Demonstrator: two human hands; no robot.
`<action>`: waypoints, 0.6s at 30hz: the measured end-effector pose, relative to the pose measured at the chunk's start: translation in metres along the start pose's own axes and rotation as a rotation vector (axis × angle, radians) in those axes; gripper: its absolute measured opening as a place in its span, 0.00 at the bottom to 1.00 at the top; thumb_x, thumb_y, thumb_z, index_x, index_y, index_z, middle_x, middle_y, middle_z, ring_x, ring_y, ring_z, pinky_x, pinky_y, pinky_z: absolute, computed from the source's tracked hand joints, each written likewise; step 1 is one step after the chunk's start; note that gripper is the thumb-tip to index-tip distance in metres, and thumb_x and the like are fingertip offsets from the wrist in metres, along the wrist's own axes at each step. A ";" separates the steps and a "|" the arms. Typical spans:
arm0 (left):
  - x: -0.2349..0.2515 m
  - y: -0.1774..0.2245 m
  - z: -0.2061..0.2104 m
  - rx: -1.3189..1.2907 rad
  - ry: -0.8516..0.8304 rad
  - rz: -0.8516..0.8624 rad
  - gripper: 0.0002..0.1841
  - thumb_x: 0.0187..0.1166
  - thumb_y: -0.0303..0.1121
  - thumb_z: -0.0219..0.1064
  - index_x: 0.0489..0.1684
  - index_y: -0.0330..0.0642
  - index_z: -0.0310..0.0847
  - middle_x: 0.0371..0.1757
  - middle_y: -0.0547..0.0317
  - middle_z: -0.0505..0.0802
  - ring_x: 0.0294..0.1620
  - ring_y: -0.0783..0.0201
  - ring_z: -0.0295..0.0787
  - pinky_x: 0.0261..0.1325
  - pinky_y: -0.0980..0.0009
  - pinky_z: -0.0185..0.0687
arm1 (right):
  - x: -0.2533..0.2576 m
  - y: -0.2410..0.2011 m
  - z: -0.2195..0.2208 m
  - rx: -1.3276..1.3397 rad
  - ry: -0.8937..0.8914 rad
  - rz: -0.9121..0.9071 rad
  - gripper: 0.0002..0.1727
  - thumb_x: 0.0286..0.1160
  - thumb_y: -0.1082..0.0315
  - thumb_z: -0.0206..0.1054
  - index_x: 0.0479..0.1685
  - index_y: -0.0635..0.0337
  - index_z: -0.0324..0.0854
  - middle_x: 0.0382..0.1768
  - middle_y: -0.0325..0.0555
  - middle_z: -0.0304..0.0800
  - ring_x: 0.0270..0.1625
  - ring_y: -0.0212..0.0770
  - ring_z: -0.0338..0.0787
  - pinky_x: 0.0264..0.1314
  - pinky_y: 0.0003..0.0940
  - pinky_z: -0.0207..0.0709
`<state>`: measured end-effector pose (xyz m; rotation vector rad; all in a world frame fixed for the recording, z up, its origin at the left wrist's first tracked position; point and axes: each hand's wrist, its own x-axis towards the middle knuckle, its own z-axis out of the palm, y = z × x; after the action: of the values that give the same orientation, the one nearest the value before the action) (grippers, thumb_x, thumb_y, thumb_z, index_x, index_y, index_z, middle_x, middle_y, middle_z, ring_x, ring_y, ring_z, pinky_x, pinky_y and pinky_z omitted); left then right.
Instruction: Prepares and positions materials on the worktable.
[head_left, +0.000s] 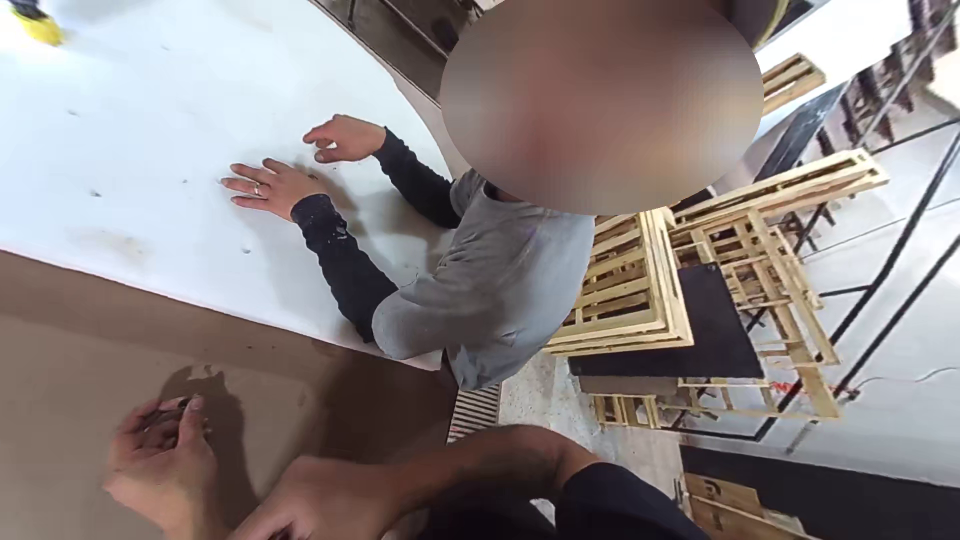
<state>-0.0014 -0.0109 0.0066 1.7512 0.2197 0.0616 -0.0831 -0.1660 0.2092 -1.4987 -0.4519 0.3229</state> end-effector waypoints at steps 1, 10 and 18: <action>0.001 -0.004 0.000 0.002 0.002 0.007 0.29 0.77 0.34 0.75 0.74 0.30 0.71 0.52 0.57 0.90 0.37 0.78 0.88 0.40 0.78 0.88 | -0.019 0.017 -0.011 -0.087 0.045 0.081 0.06 0.73 0.76 0.72 0.36 0.73 0.90 0.27 0.50 0.93 0.26 0.35 0.90 0.31 0.32 0.86; 0.002 -0.008 -0.002 0.037 -0.028 0.021 0.29 0.79 0.37 0.74 0.74 0.30 0.71 0.54 0.54 0.89 0.38 0.79 0.86 0.42 0.79 0.86 | -0.130 0.039 -0.025 -0.093 0.222 0.712 0.11 0.84 0.68 0.67 0.48 0.69 0.89 0.33 0.50 0.94 0.30 0.35 0.91 0.38 0.32 0.88; 0.001 0.000 0.000 0.056 -0.017 0.006 0.28 0.79 0.36 0.74 0.73 0.30 0.72 0.52 0.56 0.90 0.35 0.80 0.86 0.38 0.79 0.87 | -0.105 0.048 -0.021 -0.189 0.083 0.390 0.08 0.80 0.72 0.70 0.46 0.68 0.91 0.34 0.49 0.95 0.35 0.36 0.93 0.42 0.33 0.88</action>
<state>-0.0005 -0.0105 0.0067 1.8079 0.2057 0.0446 -0.1617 -0.2316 0.1523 -1.7781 -0.1217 0.5323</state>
